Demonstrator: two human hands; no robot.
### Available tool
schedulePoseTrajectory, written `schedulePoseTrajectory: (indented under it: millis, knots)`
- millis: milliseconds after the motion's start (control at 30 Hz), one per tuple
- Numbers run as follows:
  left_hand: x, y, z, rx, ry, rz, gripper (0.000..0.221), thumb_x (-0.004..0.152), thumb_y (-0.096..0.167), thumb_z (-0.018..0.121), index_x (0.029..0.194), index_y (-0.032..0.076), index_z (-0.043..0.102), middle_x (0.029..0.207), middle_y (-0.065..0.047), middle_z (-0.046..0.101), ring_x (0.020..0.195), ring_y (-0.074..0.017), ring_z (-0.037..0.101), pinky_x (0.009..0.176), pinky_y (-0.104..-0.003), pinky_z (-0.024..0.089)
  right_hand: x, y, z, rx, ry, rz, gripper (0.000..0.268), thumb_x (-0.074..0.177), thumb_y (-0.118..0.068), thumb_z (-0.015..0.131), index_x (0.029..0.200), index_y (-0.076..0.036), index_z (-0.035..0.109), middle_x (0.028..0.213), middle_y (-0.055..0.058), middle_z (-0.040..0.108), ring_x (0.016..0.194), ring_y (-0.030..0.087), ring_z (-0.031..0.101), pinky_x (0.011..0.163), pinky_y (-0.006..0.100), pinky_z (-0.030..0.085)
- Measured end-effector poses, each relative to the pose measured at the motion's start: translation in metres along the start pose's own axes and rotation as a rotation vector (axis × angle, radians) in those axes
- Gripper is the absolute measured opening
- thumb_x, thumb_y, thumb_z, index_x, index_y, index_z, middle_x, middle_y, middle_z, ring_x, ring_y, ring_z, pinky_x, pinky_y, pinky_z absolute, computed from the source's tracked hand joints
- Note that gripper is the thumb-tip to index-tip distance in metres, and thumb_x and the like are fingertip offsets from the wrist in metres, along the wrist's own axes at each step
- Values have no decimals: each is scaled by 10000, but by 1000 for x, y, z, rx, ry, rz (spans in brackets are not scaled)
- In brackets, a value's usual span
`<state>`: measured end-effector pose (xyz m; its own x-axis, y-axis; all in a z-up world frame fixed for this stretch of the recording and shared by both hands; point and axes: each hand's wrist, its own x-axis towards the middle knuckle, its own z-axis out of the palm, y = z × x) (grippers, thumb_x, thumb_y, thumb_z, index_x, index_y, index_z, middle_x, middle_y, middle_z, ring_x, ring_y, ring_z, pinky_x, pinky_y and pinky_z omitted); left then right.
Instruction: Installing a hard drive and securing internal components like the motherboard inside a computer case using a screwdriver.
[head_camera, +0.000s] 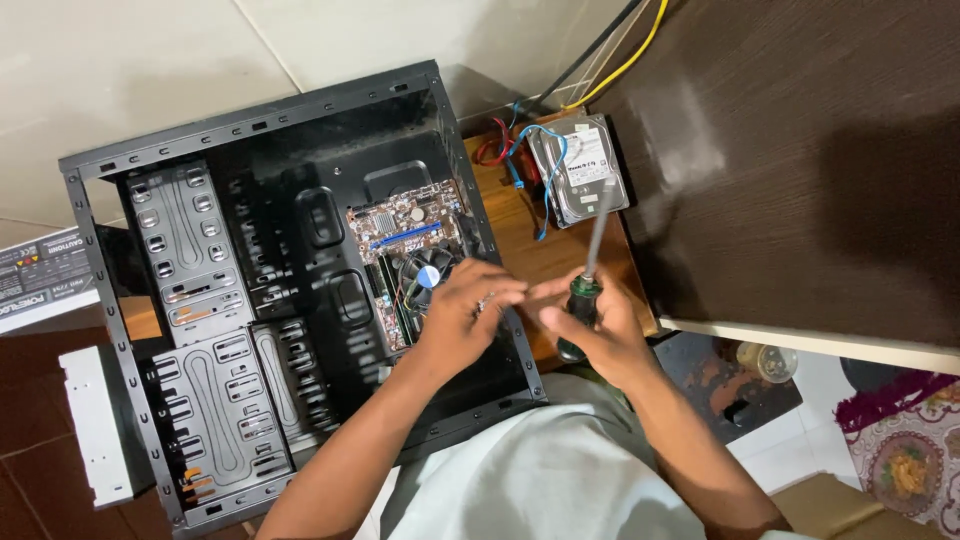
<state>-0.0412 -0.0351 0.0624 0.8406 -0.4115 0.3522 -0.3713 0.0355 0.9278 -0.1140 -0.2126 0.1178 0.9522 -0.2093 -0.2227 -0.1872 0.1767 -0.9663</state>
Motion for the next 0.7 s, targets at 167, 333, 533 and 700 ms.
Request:
schedulePoseTrajectory:
  millis: [167, 333, 533, 700]
  knots:
    - [2, 4, -4, -646, 247, -358, 153, 919, 18, 723, 1054, -54, 728, 897, -179, 751, 808, -169, 677, 755, -304, 574, -6, -16, -30, -633, -82, -257, 305, 957, -282, 704, 1172, -67, 721, 1015, 142, 767, 913, 237, 735, 781, 406, 611]
    - [0, -3, -8, -963, 352, -409, 199, 892, -26, 718, 1057, -129, 677, 933, -288, 731, 809, -273, 744, 740, -359, 620, -12, -29, -44, -954, -94, -491, 287, 962, -217, 693, 1206, -78, 754, 946, 113, 752, 797, 264, 737, 668, 384, 617]
    - [-1, 2, -8, -941, 306, -352, 179, 894, -49, 721, 1047, -137, 696, 906, -264, 732, 798, -255, 728, 754, -357, 608, -18, -34, -51, -1039, -81, -448, 313, 913, -174, 744, 1216, -97, 759, 943, 87, 756, 847, 293, 739, 712, 401, 612]
    - [0, 7, -12, -763, 253, -266, 155, 882, -86, 721, 1023, -150, 713, 852, -249, 722, 768, -237, 714, 716, -343, 595, -21, -39, -50, -1111, -58, -440, 313, 917, -211, 746, 1218, -123, 766, 926, 77, 760, 838, 277, 736, 703, 397, 611]
